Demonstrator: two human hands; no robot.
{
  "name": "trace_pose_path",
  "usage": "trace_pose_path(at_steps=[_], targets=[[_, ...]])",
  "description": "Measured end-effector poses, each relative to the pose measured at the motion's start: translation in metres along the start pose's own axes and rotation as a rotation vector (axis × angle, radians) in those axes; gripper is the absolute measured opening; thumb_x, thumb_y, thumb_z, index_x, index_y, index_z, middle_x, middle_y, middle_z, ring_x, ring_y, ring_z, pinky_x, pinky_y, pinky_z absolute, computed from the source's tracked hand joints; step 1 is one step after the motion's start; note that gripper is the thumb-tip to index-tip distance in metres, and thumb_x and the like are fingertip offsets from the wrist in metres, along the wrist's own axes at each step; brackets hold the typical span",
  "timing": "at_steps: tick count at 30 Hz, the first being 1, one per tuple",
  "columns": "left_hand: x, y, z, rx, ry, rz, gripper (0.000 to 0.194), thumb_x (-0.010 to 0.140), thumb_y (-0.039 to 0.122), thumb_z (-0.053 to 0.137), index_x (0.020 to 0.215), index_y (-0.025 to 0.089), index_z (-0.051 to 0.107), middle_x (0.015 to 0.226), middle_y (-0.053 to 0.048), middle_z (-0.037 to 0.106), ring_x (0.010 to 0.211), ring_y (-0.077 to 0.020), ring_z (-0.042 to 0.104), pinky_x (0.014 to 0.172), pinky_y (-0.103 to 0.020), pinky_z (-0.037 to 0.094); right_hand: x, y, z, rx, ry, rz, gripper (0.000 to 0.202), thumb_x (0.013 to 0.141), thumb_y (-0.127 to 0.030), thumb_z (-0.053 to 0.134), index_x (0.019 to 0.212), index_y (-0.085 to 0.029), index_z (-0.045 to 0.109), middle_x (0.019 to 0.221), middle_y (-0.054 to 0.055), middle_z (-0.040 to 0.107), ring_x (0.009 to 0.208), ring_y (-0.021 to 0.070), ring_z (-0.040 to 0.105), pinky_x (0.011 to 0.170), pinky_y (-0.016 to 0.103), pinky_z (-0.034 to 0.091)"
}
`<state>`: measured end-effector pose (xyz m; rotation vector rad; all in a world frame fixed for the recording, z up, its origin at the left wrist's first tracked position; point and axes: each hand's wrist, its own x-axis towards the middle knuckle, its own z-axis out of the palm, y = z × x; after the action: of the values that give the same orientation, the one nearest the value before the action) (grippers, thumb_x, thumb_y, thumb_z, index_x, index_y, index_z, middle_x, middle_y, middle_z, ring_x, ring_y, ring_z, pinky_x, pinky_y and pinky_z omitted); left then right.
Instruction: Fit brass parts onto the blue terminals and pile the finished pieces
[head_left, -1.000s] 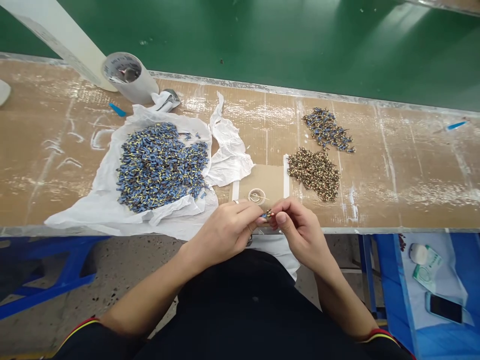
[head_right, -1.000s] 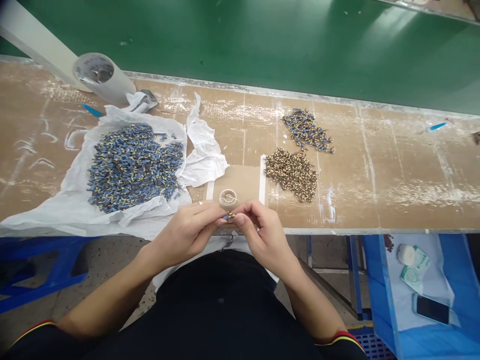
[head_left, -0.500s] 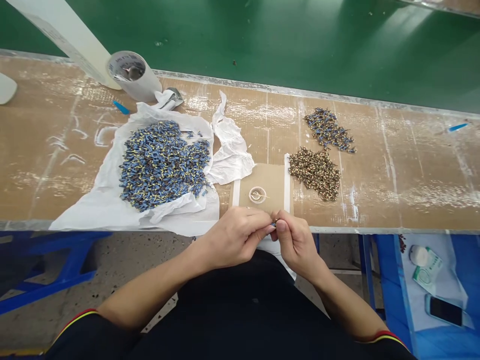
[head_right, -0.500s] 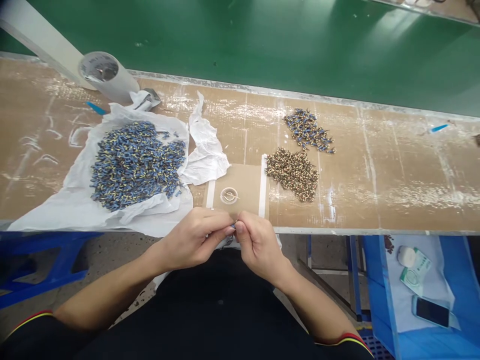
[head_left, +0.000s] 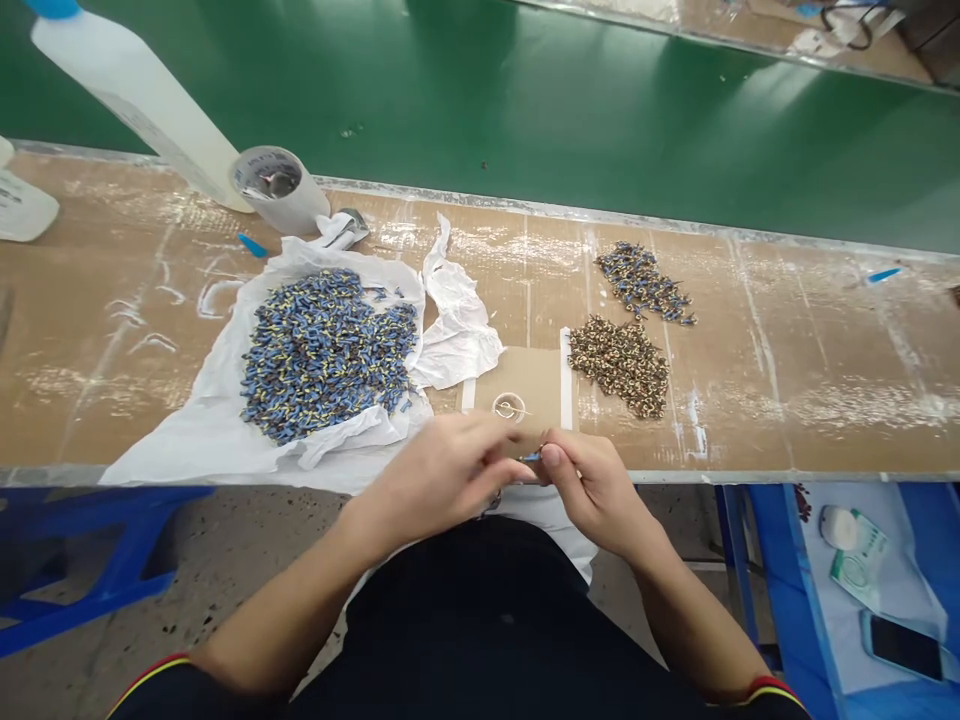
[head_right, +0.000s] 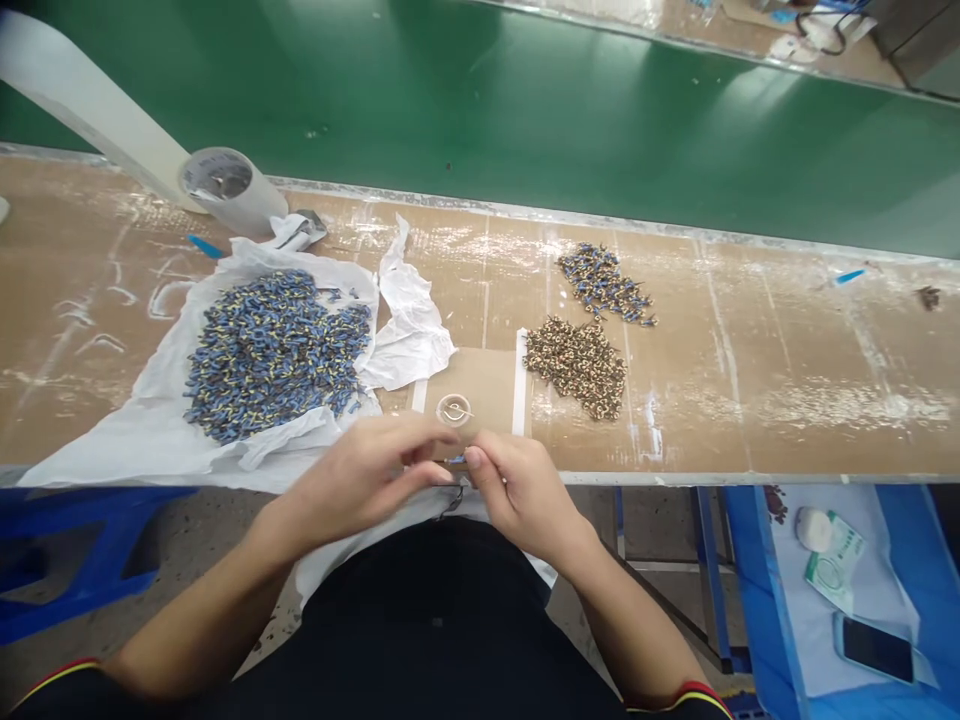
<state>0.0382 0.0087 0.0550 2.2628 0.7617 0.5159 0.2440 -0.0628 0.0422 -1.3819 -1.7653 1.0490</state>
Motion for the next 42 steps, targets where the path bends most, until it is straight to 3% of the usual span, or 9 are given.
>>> trace_pose_path(at_steps=[5,9,14,18,24,28,35,39,42], targets=[[-0.024,-0.056,-0.038,0.387,0.347,-0.388,0.019,0.097,0.033,0.050,0.099,0.019,0.063,0.098,-0.006,0.068,0.095,-0.0230,0.063,0.090,-0.034,0.047,0.014,0.053,-0.062,-0.276,0.337,0.165,0.042,0.103,-0.042,0.036,0.071,-0.021,0.052,0.066,0.001,0.058,0.063,0.0161,0.056,0.064,0.028,0.038],[-0.045,-0.095,-0.051,0.539,0.406,-0.503,0.021,0.090,0.036,0.056,0.102,0.021,0.062,0.101,-0.009,0.056,0.106,-0.0313,0.053,0.100,-0.047,0.040,0.038,0.126,-0.125,-0.499,0.624,0.352,0.045,0.101,-0.045,0.034,0.068,-0.021,0.054,0.064,0.003,0.060,0.061,0.0181,0.057,0.063,0.028,0.038],[-0.050,-0.114,-0.048,0.604,0.389,-0.508,0.015,0.089,0.035,0.056,0.093,0.021,0.062,0.096,-0.008,0.050,0.100,-0.0322,0.049,0.095,-0.048,0.042,0.065,0.168,-0.163,-0.608,0.636,0.405,0.047,0.096,-0.050,0.042,0.065,-0.020,0.060,0.062,0.007,0.063,0.064,0.0214,0.057,0.066,0.031,0.038],[-0.047,-0.112,-0.049,0.651,0.415,-0.455,0.013,0.093,0.029,0.052,0.084,0.021,0.058,0.090,-0.008,0.055,0.092,-0.0285,0.052,0.092,-0.043,0.043,0.061,0.176,-0.164,-0.536,0.705,0.409,0.049,0.093,-0.057,0.043,0.067,-0.019,0.062,0.061,0.006,0.062,0.063,0.0216,0.058,0.068,0.033,0.042],[-0.051,-0.108,-0.055,0.546,0.410,-0.431,0.012,0.095,0.023,0.051,0.086,0.019,0.058,0.091,-0.007,0.059,0.092,-0.0258,0.054,0.091,-0.041,0.043,0.023,0.184,-0.148,-0.268,0.829,0.389,0.053,0.089,-0.065,0.042,0.078,-0.017,0.060,0.067,0.005,0.063,0.059,0.0170,0.058,0.061,0.031,0.049],[-0.051,-0.108,-0.057,0.495,0.330,-0.416,0.009,0.091,0.025,0.061,0.097,0.019,0.064,0.099,-0.007,0.058,0.100,-0.0263,0.051,0.096,-0.041,0.042,-0.005,0.176,-0.131,-0.173,0.880,0.376,0.048,0.084,-0.064,0.052,0.079,-0.017,0.060,0.069,0.005,0.063,0.060,0.0160,0.059,0.063,0.031,0.050],[-0.046,-0.104,-0.058,0.513,0.232,-0.405,0.005,0.090,0.022,0.061,0.088,0.017,0.062,0.097,-0.008,0.055,0.096,-0.0261,0.048,0.092,-0.041,0.043,-0.024,0.167,-0.112,-0.185,0.934,0.366,0.042,0.083,-0.059,0.058,0.077,-0.017,0.062,0.070,0.006,0.065,0.063,0.0187,0.061,0.067,0.034,0.051],[-0.047,-0.101,-0.062,0.492,0.333,-0.386,0.013,0.093,0.024,0.055,0.092,0.020,0.067,0.087,-0.005,0.056,0.090,-0.0228,0.052,0.090,-0.038,0.043,-0.023,0.172,-0.111,-0.218,0.950,0.357,0.040,0.084,-0.056,0.057,0.079,-0.017,0.063,0.070,0.005,0.065,0.063,0.0194,0.061,0.067,0.035,0.051],[-0.047,-0.094,-0.061,0.377,0.417,-0.420,0.016,0.093,0.024,0.053,0.095,0.020,0.068,0.074,-0.001,0.055,0.072,-0.0170,0.053,0.076,-0.030,0.044,-0.024,0.175,-0.111,-0.243,0.952,0.359,0.037,0.085,-0.053,0.056,0.078,-0.017,0.063,0.071,0.005,0.066,0.064,0.0202,0.062,0.069,0.037,0.051]])
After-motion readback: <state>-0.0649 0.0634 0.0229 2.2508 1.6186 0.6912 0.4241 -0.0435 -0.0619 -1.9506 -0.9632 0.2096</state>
